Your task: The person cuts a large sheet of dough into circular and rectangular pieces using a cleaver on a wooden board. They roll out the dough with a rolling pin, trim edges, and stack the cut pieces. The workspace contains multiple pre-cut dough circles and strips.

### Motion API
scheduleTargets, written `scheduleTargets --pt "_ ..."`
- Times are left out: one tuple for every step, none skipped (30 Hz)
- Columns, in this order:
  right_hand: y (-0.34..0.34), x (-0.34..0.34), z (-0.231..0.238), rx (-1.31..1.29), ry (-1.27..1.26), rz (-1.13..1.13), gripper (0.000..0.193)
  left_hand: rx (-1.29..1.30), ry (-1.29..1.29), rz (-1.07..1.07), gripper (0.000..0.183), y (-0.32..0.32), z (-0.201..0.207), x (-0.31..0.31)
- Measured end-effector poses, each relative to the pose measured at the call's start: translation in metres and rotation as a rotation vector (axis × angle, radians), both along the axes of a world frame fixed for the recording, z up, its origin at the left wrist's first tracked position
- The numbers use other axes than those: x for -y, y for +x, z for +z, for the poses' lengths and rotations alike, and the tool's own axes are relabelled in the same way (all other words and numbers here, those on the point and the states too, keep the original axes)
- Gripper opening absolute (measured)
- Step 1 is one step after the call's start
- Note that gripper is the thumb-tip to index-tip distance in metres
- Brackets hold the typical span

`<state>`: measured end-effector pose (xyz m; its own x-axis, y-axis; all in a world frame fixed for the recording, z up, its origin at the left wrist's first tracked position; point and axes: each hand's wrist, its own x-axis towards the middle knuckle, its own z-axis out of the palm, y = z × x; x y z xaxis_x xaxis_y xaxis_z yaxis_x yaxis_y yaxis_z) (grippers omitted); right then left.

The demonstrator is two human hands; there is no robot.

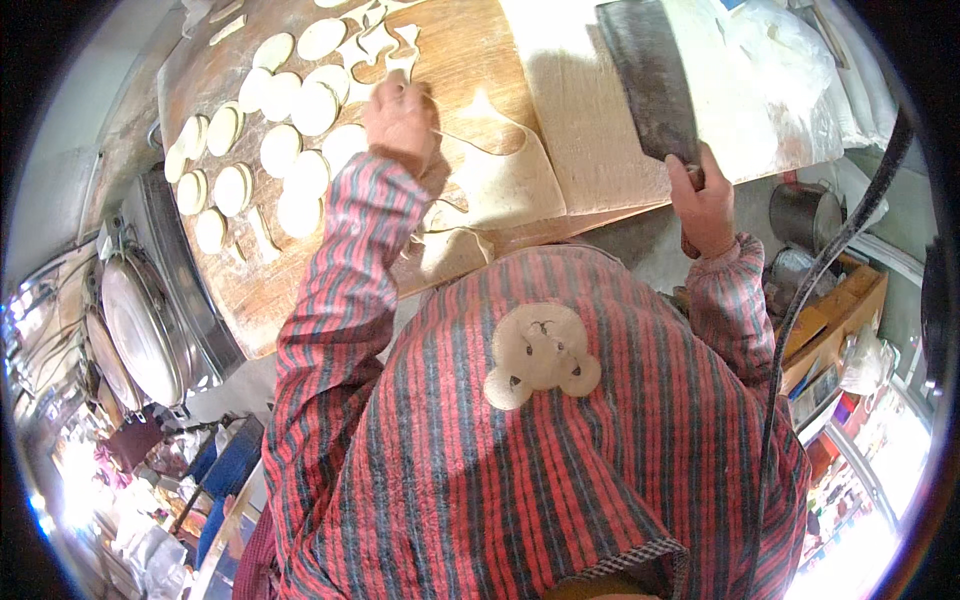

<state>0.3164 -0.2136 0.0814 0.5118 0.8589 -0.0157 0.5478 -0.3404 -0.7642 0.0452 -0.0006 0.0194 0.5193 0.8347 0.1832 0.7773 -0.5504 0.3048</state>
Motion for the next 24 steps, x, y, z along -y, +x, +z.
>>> scheduleTargets --pt "-0.003 -0.001 0.003 0.001 0.016 0.035 0.033 0.038 -0.143 -0.080 0.028 -0.007 0.002 0.008" --pt "-0.006 -0.004 0.004 -0.017 0.020 0.066 0.033 0.036 -0.303 -0.129 0.031 -0.018 0.002 0.019" --pt "-0.008 -0.005 0.007 0.027 -0.050 0.099 0.031 -0.032 -0.334 -0.308 0.035 -0.018 -0.004 0.045" --pt "-0.010 -0.007 0.008 -0.001 -0.045 0.150 0.030 -0.113 -0.391 -0.545 0.039 -0.017 -0.014 0.072" --pt "-0.011 -0.009 0.010 -0.023 -0.044 0.200 0.030 -0.035 -0.255 -0.527 0.041 -0.022 -0.026 0.085" --pt "-0.012 -0.012 0.010 -0.042 -0.039 0.249 0.030 0.050 -0.129 -0.597 0.043 -0.027 -0.038 0.096" --pt "-0.012 -0.015 0.011 -0.050 -0.057 0.307 0.029 0.145 0.005 -0.660 0.045 -0.034 -0.049 0.104" --pt "-0.011 -0.019 0.012 -0.042 -0.050 0.348 0.029 0.091 0.004 -0.619 0.046 -0.043 -0.056 0.109" --pt "-0.011 -0.023 0.012 -0.033 -0.040 0.391 0.028 0.046 0.014 -0.568 0.047 -0.054 -0.060 0.108" --pt "-0.011 -0.027 0.012 -0.018 -0.032 0.437 0.028 -0.018 0.038 -0.534 0.047 -0.067 -0.059 0.104" --pt "-0.012 -0.032 0.012 -0.026 -0.022 0.484 0.028 0.009 -0.047 -0.516 0.048 -0.081 -0.053 0.098" --pt "-0.013 -0.036 0.012 -0.031 -0.019 0.529 0.028 0.098 -0.614 -0.274 0.050 -0.091 -0.044 0.091" --pt "-0.016 -0.040 0.012 -0.040 -0.024 0.560 0.028 0.082 -0.271 -0.241 0.045 -0.100 -0.033 0.085" --pt "-0.019 -0.045 0.012 -0.018 -0.037 0.611 0.028 0.061 0.108 -0.256 0.041 -0.105 -0.022 0.081" --pt "-0.022 -0.048 0.011 0.004 -0.057 0.647 0.027 0.083 0.144 -0.270 0.038 -0.104 -0.013 0.083" --pt "-0.026 -0.052 0.010 0.029 -0.081 0.683 0.027 0.108 0.178 -0.283 0.035 -0.100 -0.007 0.088" --pt "-0.029 -0.055 0.010 0.019 -0.119 0.712 0.027 0.206 0.262 -0.285 0.033 -0.094 -0.003 0.092" --pt "-0.033 -0.060 0.008 0.013 -0.154 0.738 0.026 0.055 0.049 -0.324 0.033 -0.083 -0.005 0.101" --pt "-0.035 -0.063 0.008 0.008 -0.196 0.766 0.026 0.117 0.056 -0.377 0.033 -0.071 -0.010 0.109" --pt "-0.037 -0.068 0.006 0.042 -0.185 0.820 0.026 0.136 0.074 -0.483 0.034 -0.061 -0.017 0.116" --pt "-0.038 -0.073 0.005 0.077 -0.174 0.868 0.025 0.161 0.081 -0.409 0.034 -0.056 -0.023 0.119" --pt "-0.038 -0.079 0.003 0.102 -0.167 0.899 0.025 0.144 0.096 -0.390 0.034 -0.053 -0.030 0.120" --pt "-0.038 -0.085 0.001 0.110 -0.203 0.921 0.026 0.093 0.082 -0.385 0.034 -0.053 -0.036 0.120" --pt "-0.037 -0.089 -0.001 0.129 -0.180 0.967 0.026 0.119 0.095 -0.375 0.034 -0.054 -0.040 0.118"
